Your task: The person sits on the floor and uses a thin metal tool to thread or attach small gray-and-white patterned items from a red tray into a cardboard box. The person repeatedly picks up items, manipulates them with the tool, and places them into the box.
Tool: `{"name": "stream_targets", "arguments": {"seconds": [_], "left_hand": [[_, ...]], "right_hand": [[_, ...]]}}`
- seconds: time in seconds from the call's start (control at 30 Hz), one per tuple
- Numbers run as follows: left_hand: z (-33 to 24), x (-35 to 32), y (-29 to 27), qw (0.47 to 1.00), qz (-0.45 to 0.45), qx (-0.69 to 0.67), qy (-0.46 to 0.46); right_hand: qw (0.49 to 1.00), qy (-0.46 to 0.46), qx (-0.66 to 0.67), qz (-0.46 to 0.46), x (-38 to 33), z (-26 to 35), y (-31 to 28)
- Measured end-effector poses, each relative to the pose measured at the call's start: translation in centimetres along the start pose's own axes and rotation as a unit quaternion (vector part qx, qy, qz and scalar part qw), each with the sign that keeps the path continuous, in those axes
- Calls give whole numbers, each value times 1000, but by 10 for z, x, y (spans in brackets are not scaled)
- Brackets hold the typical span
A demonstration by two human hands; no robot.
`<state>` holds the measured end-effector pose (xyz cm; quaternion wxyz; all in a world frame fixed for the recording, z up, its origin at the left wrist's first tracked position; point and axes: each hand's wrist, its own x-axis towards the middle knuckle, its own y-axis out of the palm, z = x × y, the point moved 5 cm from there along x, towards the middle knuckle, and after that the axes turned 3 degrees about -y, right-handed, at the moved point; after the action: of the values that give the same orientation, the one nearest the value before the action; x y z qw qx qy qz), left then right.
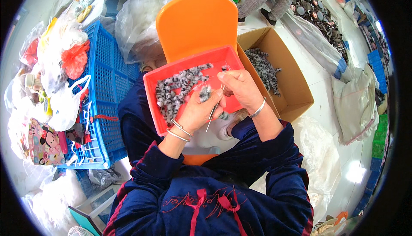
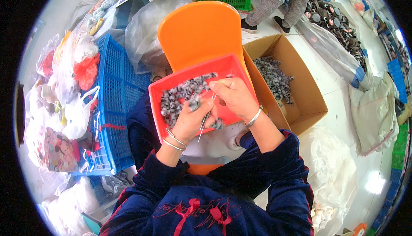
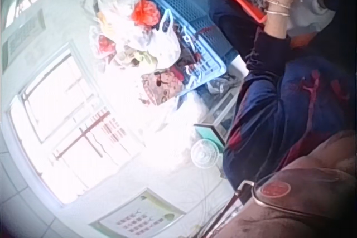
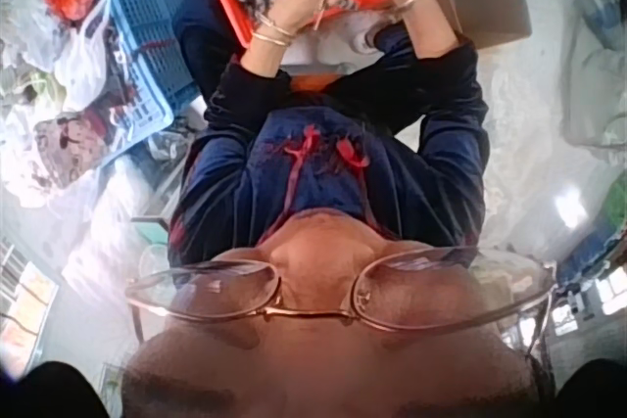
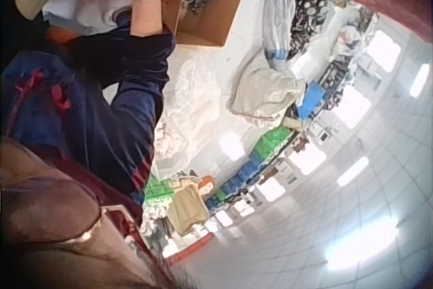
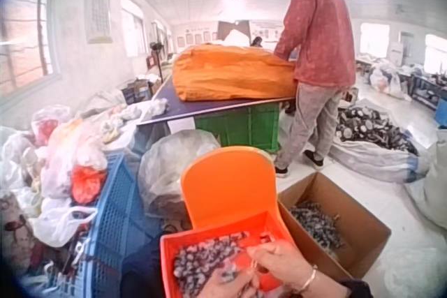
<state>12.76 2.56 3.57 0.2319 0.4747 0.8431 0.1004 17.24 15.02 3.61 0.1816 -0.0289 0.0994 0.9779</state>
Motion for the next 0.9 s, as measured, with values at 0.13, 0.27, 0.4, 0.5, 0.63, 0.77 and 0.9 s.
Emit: {"name": "stream_targets", "arguments": {"seconds": [0.13, 0.27, 0.4, 0.5, 0.63, 0.77, 0.9], "left_hand": [[4, -5, -6, 998, 37, 41, -36], [1, -16, 4, 999, 42, 15, -10], [8, -17, 0, 999, 3, -48, -2], [4, -18, 4, 998, 11, -64, 24], [9, -15, 9, 996, 11, -88, 28], [6, -21, 22, 993, 7, -114, 15], [15, -23, 21, 991, 29, -132, 8]], "right_hand": [[1000, -10, -5, -4, 1, 0, -2], [994, -86, 64, 30, 1, -2, -5], [984, -47, 148, 85, -5, 13, 14], [970, -33, 190, 146, -8, 13, 17], [965, -8, 206, 164, -12, 14, 22], [954, -16, 220, 201, -16, 19, 19], [961, -45, 201, 182, -20, 22, 19]]}}
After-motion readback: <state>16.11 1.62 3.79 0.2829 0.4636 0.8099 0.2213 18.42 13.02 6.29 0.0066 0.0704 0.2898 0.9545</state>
